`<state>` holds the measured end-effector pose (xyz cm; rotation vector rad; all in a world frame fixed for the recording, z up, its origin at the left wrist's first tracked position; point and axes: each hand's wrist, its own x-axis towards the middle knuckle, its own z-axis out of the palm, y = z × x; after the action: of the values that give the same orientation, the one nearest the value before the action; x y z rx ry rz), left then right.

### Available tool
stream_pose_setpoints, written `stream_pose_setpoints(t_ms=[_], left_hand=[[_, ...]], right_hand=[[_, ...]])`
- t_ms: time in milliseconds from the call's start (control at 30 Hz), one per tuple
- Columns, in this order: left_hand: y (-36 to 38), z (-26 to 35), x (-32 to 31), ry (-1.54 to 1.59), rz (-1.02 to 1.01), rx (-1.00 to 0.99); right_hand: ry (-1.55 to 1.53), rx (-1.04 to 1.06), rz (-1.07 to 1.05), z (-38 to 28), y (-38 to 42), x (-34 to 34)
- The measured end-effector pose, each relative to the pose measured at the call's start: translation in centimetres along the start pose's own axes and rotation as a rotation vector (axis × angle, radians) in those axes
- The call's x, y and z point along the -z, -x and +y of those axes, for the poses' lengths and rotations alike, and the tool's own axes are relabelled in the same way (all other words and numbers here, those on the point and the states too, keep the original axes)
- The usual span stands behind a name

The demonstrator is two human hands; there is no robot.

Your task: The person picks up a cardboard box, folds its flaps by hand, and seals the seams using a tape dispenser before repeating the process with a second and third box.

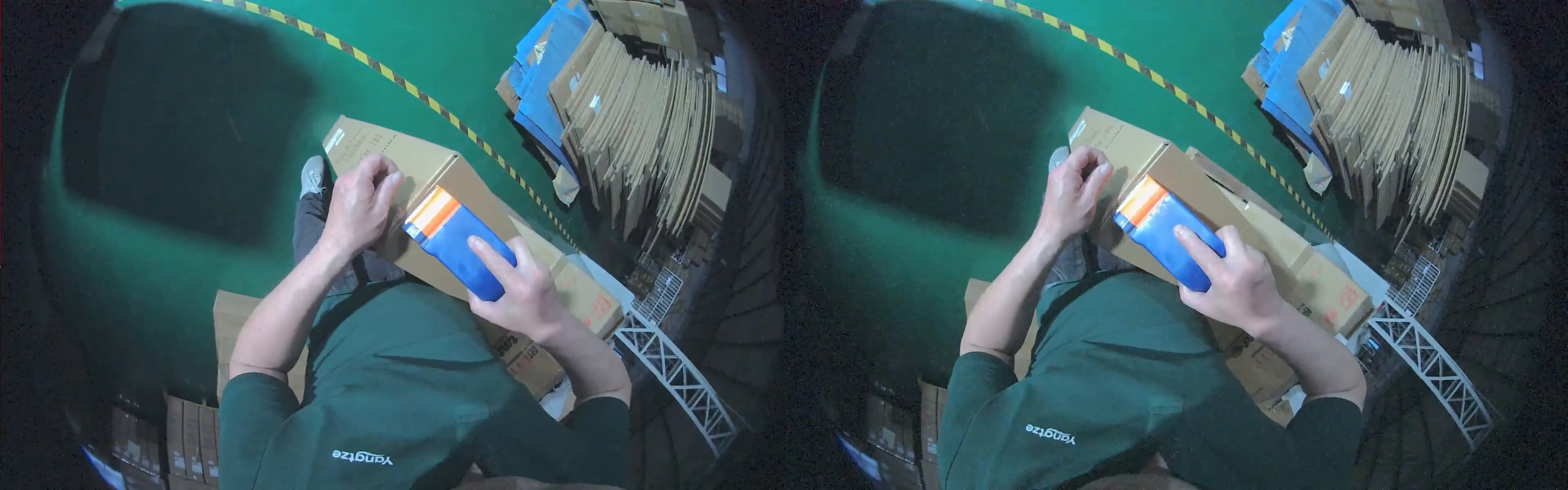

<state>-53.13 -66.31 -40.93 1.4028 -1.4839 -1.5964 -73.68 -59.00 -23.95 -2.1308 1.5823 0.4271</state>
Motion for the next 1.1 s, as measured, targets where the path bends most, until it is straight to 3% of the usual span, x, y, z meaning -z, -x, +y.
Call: stream_pose_setpoints(t_ms=[33,133,233,333,433,500,633,733,833,933,1100], left_hand=[[-0.2,-0.2,-0.1,0.012,-0.001,0.009],[-0.8,-0.6,-0.5,0.335,-0.115,0.391],[-0.8,-0.8,-0.6,0.549,-0.184,0.424],[-1.1,-1.0,-0.3,0.521,-0.244,0.42],[-1.0,-0.1,0.0,0.501,-0.232,0.348],[-1.0,0.7,0.0,0.244,-0.145,0.209],[-0.2,1.5,0.4,0.176,-0.09,0.153],[0.4,3.3,0.8,-0.097,-0.114,0.061],[0.7,3.6,0.5,-0.187,-0.082,0.162],[0.7,2.6,0.6,-0.168,0.037,-0.063],[0.7,1.3,0.7,-0.227,0.107,-0.453]], right_hand=[[-0.006,0.002,0.005,0.0,0.0,0.0],[0.004,-0.03,-0.048,0.1,0.2,-0.1],[-0.015,-0.024,-0.056,0.2,0.3,-0.1],[-0.008,0.008,-0.015,0.4,0.0,-0.2],[-0.026,0.019,-0.042,0.5,-0.2,0.0],[-0.008,0.019,-0.014,0.7,-0.2,-0.3],[-0.038,0.026,-0.005,0.6,-0.2,-0.1],[-0.017,-0.014,-0.052,0.7,-0.1,-0.1],[-0.007,-0.027,-0.066,0.8,-0.1,-0.2],[-0.037,0.024,0.101,0.8,-0.3,-0.4],[-0.029,0.011,0.069,0.9,-0.3,-0.3]])
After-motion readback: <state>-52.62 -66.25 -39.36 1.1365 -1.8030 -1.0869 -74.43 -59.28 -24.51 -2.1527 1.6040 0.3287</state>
